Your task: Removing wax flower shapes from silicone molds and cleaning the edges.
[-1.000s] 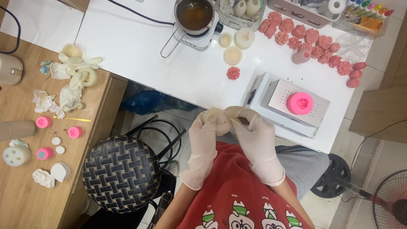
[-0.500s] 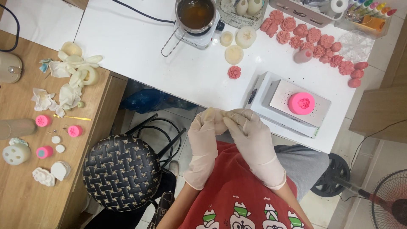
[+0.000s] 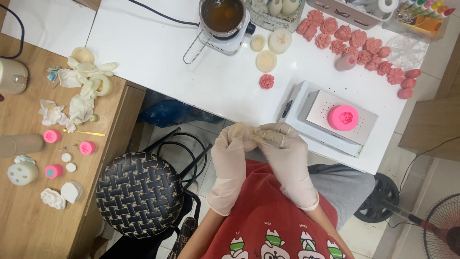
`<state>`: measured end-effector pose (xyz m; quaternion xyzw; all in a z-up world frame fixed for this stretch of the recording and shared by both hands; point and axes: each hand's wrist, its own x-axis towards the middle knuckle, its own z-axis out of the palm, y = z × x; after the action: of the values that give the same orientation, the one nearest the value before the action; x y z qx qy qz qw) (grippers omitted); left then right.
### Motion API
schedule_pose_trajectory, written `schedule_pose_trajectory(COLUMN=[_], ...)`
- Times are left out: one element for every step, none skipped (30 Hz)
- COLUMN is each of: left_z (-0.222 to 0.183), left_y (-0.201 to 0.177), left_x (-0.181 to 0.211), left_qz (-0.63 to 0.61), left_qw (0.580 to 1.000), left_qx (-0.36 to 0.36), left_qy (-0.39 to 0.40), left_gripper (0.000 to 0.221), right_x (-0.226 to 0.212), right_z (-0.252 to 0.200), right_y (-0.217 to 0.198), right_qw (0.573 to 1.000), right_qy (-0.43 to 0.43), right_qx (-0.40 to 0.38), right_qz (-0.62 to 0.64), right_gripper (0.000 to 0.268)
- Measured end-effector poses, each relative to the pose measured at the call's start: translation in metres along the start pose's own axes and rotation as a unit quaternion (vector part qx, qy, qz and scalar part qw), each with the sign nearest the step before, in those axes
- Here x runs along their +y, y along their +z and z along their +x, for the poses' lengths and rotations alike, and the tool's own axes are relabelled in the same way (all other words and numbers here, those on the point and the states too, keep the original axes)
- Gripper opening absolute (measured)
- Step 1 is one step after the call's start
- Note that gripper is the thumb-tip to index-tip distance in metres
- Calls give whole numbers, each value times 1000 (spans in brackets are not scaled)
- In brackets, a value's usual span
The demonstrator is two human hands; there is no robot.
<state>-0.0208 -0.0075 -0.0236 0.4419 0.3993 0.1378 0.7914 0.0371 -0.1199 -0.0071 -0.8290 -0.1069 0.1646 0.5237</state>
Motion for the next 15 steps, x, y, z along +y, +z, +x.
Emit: schedule_pose_trajectory(left_z=[-2,-4,-5,-6,-7,-9,-9,-8,-6,-6,-8,-10,-10,-9,-7], left_y=[0,1,2,3,4,5,2,-2,-4,-2,-1,0,0,0,2], left_x=[2,3,5,6,8,9,2,-4,-11,-9,-7,-6,-8,-10,-12], left_qz=[1,10,18,20,20,21,22,79,134,134,67,-2,0,2,3], left_qw=[1000,1000,999,999,999,999,999,995,987,987,996,999,999,999,999], left_qx=[0,-3,-7,-9,-7,-5,-6,20,45,43,42,42,41,43,44], left_qy=[-1,14,30,30,33,35,36,56,76,77,43,9,8,12,18], left_gripper=[21,22,23,23,20,18,18,18,17,17,17,17,17,16,16], right_x=[-4,-7,-10,-10,-10,-10,-12,-14,-16,-20,-23,-27,-24,-21,-18], right_z=[-2,-4,-6,-5,-5,-5,-5,-5,-4,-2,-2,-3,-4,-4,-4], right_y=[4,7,10,12,13,14,12,10,8,6,2,-1,0,1,2], right_qw=[1000,1000,998,998,996,990,990,991,990,990,993,995,995,996,996], right_qy=[1,0,-2,-1,-25,-48,-48,-46,-45,-45,-20,6,7,8,6], right_qx=[0,30,62,63,83,103,104,88,73,75,49,23,23,24,26], right_qz=[1,3,6,7,-36,-79,-78,-93,-108,-108,-101,-94,-93,-88,-84], right_gripper=[15,14,13,13,13,13,13,14,16,16,17,19,19,19,19])
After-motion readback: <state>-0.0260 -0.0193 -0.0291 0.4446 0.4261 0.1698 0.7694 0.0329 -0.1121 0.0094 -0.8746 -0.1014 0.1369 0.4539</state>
